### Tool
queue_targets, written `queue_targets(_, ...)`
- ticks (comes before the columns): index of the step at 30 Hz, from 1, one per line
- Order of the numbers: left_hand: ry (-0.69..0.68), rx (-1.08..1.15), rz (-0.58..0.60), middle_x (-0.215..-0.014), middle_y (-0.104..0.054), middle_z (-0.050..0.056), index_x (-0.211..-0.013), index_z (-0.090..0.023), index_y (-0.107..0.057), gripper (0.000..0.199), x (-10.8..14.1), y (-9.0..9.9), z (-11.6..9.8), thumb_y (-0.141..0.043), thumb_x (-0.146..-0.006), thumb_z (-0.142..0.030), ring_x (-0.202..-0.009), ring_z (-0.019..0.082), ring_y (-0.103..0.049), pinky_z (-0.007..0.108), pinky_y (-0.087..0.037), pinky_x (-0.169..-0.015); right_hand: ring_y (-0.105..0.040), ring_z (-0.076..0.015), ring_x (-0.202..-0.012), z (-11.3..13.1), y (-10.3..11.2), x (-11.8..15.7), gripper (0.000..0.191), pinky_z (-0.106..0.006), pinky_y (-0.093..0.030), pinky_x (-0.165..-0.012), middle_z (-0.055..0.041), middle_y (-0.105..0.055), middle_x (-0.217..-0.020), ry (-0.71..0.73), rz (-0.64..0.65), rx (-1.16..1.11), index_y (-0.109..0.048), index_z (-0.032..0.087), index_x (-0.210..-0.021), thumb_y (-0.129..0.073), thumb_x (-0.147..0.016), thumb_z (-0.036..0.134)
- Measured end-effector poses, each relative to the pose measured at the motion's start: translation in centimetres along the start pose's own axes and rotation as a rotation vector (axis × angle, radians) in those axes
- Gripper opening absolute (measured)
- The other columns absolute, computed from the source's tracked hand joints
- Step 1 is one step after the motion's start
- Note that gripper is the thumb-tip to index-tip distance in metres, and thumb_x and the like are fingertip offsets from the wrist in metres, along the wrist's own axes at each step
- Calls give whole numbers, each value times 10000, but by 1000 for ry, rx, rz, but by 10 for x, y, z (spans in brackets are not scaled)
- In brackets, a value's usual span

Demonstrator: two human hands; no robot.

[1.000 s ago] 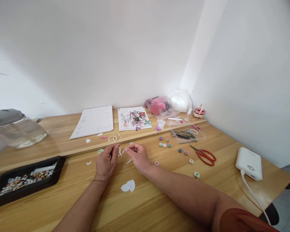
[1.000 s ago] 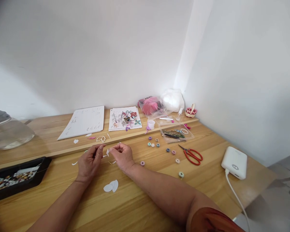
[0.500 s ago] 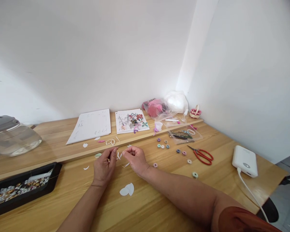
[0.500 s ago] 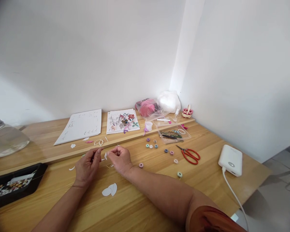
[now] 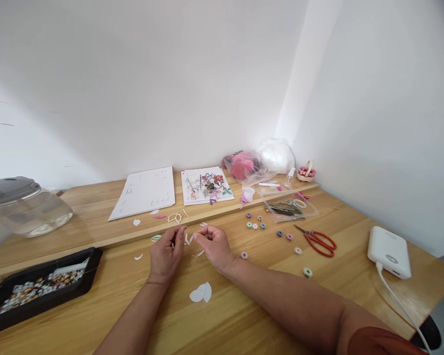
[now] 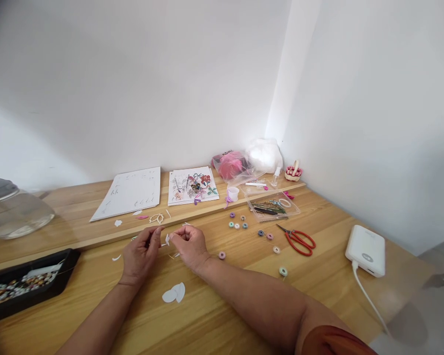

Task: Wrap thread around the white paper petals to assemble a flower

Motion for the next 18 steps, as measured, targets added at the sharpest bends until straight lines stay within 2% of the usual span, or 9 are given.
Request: queue_targets(18,47,-50,-15,-618,-655,-14,-952,-204,-721,317,-3,-1,12,-522,-906,-447,-539,129,-580,218,-436,-580,-440,-80,-513,-5,0,-3,195,-205,-324,-484,34,-591,-570,-36,-20,-43,-632,162,-653,-757,-654,312)
Point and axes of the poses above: each hand's wrist, its own x-axis away from the middle knuckle, its own y-axis out of the back of the hand, z = x × y, the point moved 8 cm from there along -x, towards the middle knuckle
